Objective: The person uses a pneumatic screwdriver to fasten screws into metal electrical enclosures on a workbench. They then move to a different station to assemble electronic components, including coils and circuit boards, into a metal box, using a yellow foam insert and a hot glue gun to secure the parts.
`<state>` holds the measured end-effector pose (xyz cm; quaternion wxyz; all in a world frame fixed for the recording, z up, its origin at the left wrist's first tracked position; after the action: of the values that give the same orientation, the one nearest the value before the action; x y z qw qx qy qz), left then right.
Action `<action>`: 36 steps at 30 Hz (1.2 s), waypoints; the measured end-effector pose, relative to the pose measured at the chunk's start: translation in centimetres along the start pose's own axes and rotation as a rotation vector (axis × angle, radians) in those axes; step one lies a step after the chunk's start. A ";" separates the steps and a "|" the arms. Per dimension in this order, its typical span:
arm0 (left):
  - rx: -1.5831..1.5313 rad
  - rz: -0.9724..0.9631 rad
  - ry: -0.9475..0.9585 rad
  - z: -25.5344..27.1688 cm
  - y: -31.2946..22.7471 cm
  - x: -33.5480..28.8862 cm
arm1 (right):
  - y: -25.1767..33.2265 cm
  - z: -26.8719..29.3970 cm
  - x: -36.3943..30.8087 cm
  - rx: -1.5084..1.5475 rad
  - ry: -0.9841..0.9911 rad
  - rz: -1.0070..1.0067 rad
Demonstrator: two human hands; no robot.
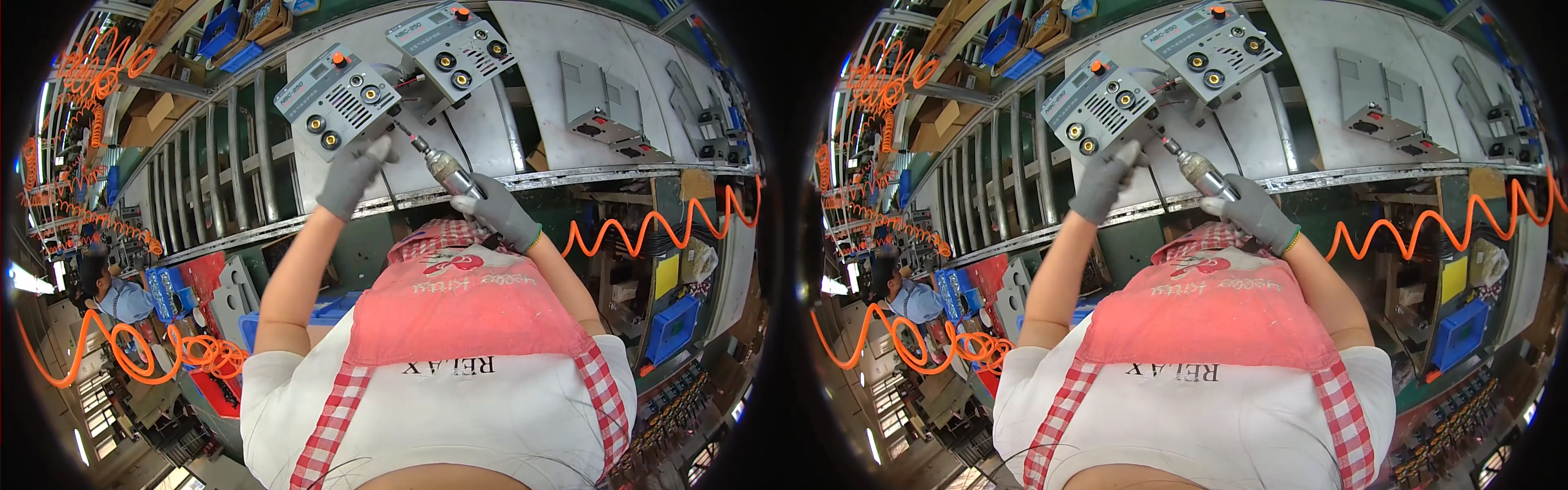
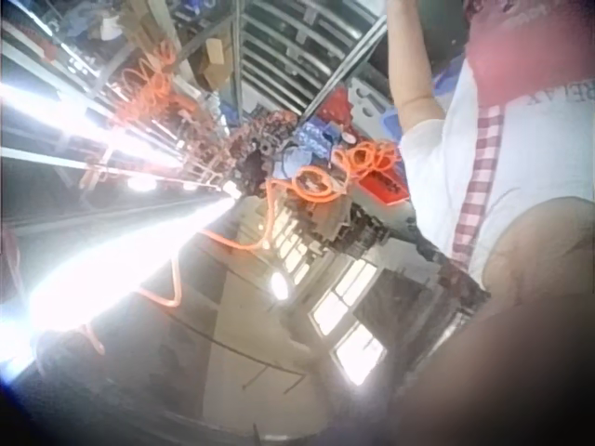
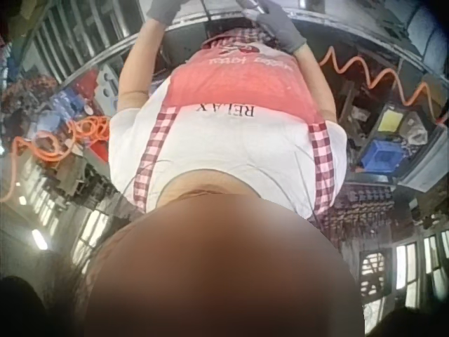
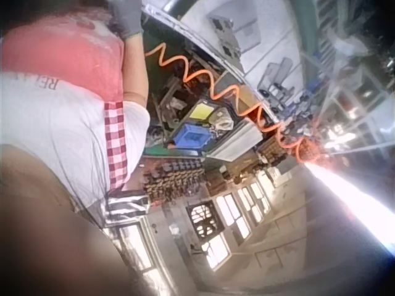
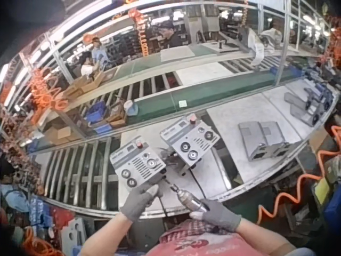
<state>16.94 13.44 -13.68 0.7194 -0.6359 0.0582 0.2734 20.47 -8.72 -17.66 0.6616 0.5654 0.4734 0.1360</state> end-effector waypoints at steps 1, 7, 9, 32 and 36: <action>0.158 -0.130 -0.047 0.4 -3.8 0.3 | 0.0 0.8 0.6 -0.012 -0.038 0.043; 1.067 -0.479 -0.396 2.1 -13.2 9.1 | 0.4 1.0 2.2 -0.003 -0.037 0.034; 1.295 -0.580 -0.404 0.8 -14.1 10.5 | 0.9 1.0 2.4 -0.034 -0.050 0.028; 1.413 -0.703 -0.168 0.0 -12.3 12.7 | 1.4 -0.7 5.5 -0.034 -0.049 0.016; 1.400 -0.702 -0.167 1.0 -12.1 12.4 | 2.1 -0.9 5.8 -0.048 -0.005 0.007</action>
<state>32.81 17.80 -8.17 0.9988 0.0068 -0.0417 -0.0232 23.50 -3.37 -18.44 0.6757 0.5513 0.4663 0.1484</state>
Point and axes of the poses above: each hand's wrist, its own x-axis towards the middle knuckle, its own z-axis out of the back of the hand, y = z × x, the point moved 10 cm from there along x, towards the middle knuckle, and after that the axes turned 2 degrees about z, right-handed, at the moved point
